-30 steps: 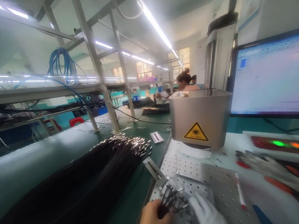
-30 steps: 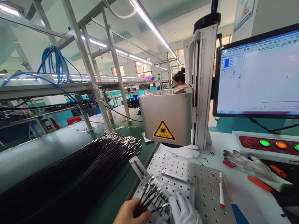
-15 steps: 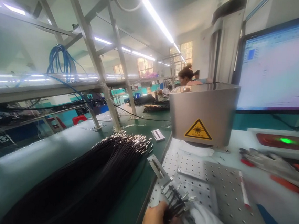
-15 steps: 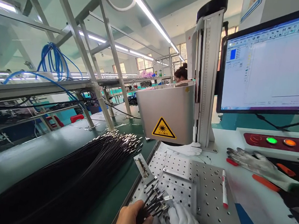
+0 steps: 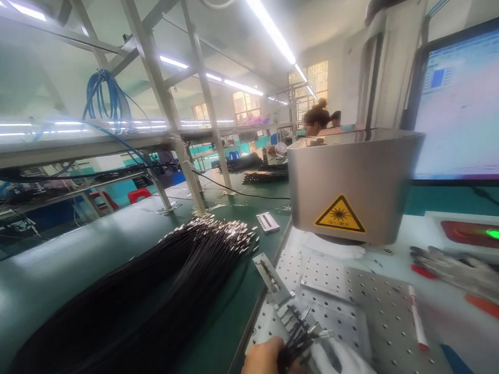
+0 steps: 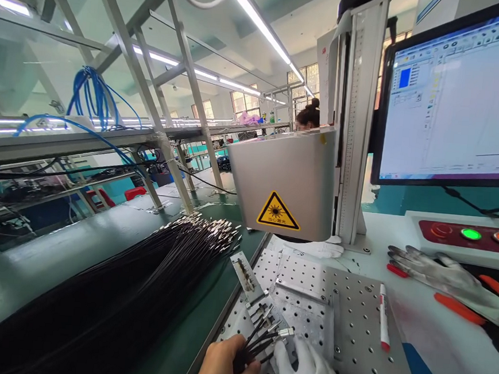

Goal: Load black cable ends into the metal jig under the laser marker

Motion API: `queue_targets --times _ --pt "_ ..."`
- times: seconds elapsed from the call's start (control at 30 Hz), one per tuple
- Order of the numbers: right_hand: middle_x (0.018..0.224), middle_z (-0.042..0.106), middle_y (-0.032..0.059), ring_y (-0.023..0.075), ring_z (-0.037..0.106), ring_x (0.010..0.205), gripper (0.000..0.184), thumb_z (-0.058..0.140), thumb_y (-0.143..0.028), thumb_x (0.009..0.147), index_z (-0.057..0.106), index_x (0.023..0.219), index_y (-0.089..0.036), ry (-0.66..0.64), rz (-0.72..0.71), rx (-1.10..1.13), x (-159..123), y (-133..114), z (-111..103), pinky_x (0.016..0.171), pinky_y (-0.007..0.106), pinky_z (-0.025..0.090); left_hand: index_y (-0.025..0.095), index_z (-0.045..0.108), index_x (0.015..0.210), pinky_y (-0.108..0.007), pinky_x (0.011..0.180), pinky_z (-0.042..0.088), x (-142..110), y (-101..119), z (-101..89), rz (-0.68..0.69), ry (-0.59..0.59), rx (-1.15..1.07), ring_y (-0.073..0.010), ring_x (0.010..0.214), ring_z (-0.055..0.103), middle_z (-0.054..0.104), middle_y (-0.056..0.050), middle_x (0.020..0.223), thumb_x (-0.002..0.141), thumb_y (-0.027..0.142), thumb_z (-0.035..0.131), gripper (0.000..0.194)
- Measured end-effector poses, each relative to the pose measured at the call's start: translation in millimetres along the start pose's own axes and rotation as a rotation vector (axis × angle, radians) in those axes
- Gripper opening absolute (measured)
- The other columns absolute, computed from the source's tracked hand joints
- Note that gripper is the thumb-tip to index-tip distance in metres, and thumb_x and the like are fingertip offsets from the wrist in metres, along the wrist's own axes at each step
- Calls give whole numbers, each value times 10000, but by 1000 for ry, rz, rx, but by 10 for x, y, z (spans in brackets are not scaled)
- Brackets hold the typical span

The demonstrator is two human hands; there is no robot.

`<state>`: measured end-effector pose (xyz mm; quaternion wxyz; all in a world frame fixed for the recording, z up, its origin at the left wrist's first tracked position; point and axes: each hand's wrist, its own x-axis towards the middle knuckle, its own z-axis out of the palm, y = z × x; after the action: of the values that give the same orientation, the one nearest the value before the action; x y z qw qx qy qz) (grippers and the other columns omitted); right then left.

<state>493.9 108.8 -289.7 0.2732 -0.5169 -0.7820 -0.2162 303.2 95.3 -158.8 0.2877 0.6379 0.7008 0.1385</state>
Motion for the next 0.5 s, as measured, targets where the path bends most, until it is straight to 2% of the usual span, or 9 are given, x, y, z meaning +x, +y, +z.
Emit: queue_targets --times 0.13,0.27,0.37,0.5 --pt "767 725 54 149 677 559 316 486 -261 984 770 879 -170 26 148 66 109 -49 -1 467 161 541 198 530 655 -290 730 382 2 -18 16 -21 -11 -91 -231 835 540 554 -39 736 737 325 606 169" --pt "706 708 37 175 673 544 319 500 -299 976 767 827 -207 10 296 108 150 -100 0 457 219 559 202 538 643 -288 736 391 16 -44 13 -8 2 -158 -221 807 514 494 -11 663 726 344 639 193" --pt "756 721 54 169 680 564 295 520 -293 960 776 845 -200 20 236 116 90 -73 41 455 201 550 204 533 642 -289 731 393 20 -51 12 -12 -4 -159 -217 787 503 466 -6 650 723 358 645 207" --pt "959 734 71 197 706 699 294 503 -208 915 774 1023 -246 -86 182 147 3 -24 37 544 237 579 205 490 631 -289 703 382 19 -35 22 -24 -25 -128 -210 772 492 465 -15 687 724 347 617 211"
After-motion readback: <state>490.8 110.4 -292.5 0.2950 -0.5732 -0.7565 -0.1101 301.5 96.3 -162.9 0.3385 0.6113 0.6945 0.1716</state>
